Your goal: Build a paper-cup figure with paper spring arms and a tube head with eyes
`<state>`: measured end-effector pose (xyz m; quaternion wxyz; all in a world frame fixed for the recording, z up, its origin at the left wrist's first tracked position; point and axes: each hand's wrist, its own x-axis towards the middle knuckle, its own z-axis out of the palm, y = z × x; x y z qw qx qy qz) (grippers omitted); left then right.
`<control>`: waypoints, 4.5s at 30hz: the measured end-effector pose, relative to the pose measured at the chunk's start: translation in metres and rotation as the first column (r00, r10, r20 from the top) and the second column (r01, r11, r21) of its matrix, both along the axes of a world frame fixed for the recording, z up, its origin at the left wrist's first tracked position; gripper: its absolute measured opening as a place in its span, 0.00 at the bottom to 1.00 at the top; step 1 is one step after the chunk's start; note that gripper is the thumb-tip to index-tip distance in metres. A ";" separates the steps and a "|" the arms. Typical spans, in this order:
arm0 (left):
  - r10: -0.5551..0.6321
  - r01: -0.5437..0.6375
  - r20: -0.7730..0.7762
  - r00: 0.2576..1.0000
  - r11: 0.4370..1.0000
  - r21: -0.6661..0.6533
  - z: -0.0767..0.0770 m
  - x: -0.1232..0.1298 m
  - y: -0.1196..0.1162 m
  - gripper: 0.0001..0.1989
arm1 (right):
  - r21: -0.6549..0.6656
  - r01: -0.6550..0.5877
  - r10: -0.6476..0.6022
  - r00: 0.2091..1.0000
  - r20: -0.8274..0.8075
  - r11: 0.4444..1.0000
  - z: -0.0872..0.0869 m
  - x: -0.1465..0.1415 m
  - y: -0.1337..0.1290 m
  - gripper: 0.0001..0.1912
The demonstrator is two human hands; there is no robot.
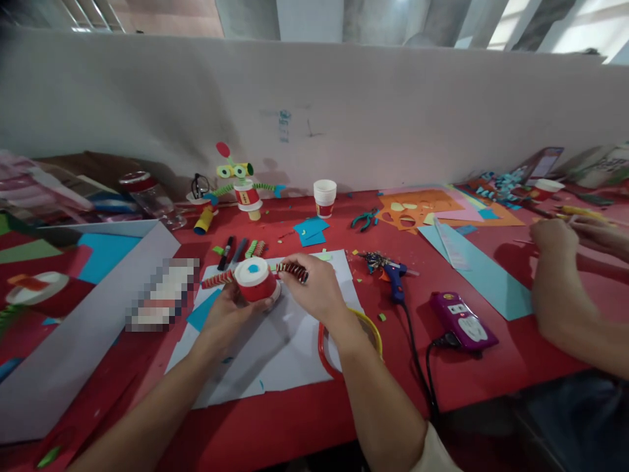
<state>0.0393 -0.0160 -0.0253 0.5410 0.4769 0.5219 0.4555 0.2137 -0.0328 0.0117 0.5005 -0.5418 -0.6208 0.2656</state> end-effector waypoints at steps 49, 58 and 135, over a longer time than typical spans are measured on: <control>-0.057 0.073 -0.194 0.979 0.995 0.073 -0.006 -0.005 0.004 0.25 | 0.065 -0.026 0.014 0.982 0.186 0.998 -0.006 -0.004 0.004 0.15; -0.060 0.074 -0.168 0.984 0.994 0.080 -0.008 -0.005 0.003 0.23 | -0.048 -0.033 0.040 0.989 0.144 0.998 0.000 0.011 0.002 0.25; 0.001 -0.042 0.264 0.965 0.988 0.150 -0.004 -0.028 0.020 0.32 | -0.067 0.268 -0.275 0.950 -0.146 0.961 -0.013 0.001 0.006 0.16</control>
